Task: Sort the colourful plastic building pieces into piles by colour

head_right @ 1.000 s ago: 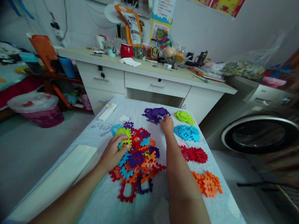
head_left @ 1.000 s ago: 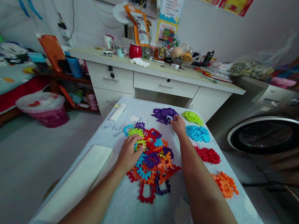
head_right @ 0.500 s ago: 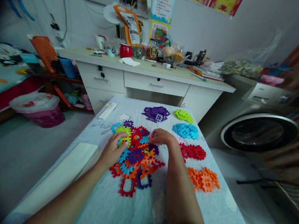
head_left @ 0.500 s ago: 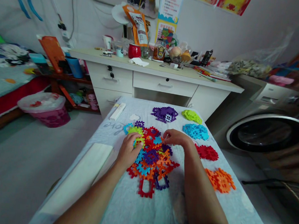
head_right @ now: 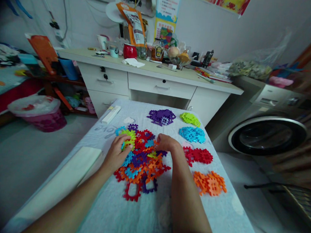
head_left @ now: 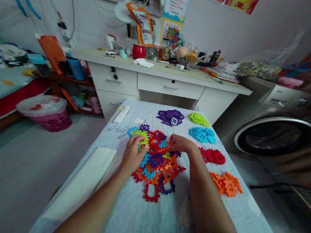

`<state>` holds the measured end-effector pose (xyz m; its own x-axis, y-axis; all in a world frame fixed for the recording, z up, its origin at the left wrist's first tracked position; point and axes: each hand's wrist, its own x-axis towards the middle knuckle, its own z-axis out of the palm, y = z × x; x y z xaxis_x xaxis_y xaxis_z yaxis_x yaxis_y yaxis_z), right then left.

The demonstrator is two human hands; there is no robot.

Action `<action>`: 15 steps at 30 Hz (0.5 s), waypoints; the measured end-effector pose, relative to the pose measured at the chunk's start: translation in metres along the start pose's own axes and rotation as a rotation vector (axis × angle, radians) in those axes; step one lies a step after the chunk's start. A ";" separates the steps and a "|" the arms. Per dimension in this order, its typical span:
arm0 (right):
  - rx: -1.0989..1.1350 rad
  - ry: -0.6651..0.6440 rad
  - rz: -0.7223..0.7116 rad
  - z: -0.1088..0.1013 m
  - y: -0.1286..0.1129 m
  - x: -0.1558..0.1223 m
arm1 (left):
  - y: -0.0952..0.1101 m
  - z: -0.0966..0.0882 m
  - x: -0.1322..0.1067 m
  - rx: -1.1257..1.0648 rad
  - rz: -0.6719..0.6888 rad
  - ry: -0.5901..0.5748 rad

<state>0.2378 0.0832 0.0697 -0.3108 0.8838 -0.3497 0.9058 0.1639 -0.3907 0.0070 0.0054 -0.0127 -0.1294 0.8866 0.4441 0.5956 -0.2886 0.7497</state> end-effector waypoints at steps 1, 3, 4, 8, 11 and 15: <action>0.001 0.024 -0.010 0.000 0.002 0.001 | 0.000 0.000 0.000 0.006 -0.002 0.000; 0.005 0.084 -0.027 0.000 0.008 0.005 | 0.001 0.000 0.000 0.016 -0.010 0.010; 0.004 0.130 -0.031 -0.001 0.011 0.007 | 0.001 -0.001 0.000 0.021 -0.012 0.019; -0.017 0.439 0.012 -0.003 0.020 0.016 | 0.000 -0.001 -0.001 0.027 -0.020 0.032; -0.028 0.655 0.073 0.000 0.022 0.024 | -0.002 0.000 -0.001 0.026 -0.030 0.032; 0.059 0.602 -0.016 0.008 0.020 0.029 | -0.003 0.001 -0.001 0.021 -0.022 0.024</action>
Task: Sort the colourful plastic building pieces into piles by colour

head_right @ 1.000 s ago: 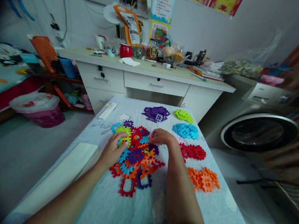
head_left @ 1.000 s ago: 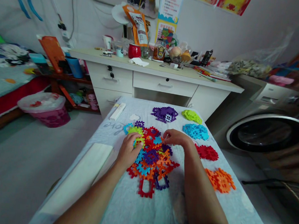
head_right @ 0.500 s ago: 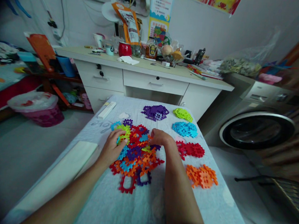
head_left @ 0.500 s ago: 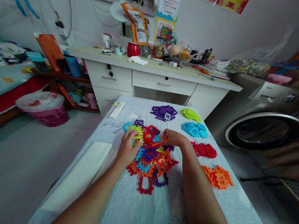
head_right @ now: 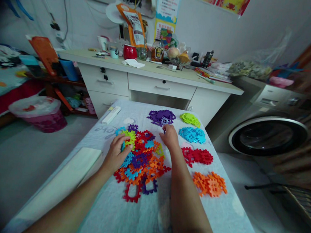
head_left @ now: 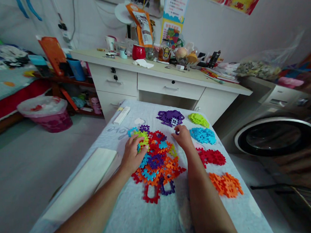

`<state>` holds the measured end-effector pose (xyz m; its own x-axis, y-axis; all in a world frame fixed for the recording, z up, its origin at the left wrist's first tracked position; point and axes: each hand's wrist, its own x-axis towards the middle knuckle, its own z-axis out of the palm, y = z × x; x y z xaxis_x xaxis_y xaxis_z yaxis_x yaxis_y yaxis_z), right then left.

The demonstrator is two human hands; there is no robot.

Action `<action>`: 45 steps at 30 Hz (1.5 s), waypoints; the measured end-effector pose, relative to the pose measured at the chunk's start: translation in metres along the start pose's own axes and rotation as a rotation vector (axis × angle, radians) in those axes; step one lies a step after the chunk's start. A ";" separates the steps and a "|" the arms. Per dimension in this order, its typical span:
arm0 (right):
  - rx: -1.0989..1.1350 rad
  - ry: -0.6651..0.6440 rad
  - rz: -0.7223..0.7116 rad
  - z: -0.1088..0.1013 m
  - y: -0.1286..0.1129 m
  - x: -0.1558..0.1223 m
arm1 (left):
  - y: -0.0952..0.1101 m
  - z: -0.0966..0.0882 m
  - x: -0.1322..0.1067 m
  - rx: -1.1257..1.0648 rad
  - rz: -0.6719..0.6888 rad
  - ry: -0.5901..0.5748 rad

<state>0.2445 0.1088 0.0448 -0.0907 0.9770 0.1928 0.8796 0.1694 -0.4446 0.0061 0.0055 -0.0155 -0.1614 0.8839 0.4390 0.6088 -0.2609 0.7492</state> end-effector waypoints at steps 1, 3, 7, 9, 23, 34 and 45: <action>0.051 -0.056 -0.023 0.001 0.000 0.000 | 0.000 0.000 0.000 -0.001 0.001 -0.003; 0.115 -0.129 -0.044 -0.001 0.000 -0.001 | 0.001 0.000 0.000 -0.001 -0.004 -0.004; 0.048 -0.196 -0.049 -0.008 0.007 -0.002 | 0.002 -0.001 0.000 0.004 -0.011 -0.003; -0.027 -0.278 -0.059 -0.009 0.012 -0.003 | 0.003 -0.002 0.000 0.016 -0.009 0.002; 0.066 -0.280 -0.008 0.002 0.019 -0.003 | 0.001 0.000 0.000 0.132 0.023 0.020; 0.688 0.008 0.265 0.003 0.015 0.052 | 0.003 -0.002 0.002 0.098 0.076 -0.042; 0.867 0.245 0.506 0.025 0.011 0.124 | 0.007 -0.003 0.002 0.043 0.059 -0.079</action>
<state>0.2314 0.2350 0.0417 0.3792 0.9232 -0.0628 0.1411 -0.1248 -0.9821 0.0075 0.0042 -0.0082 -0.0634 0.8959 0.4397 0.6487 -0.2978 0.7003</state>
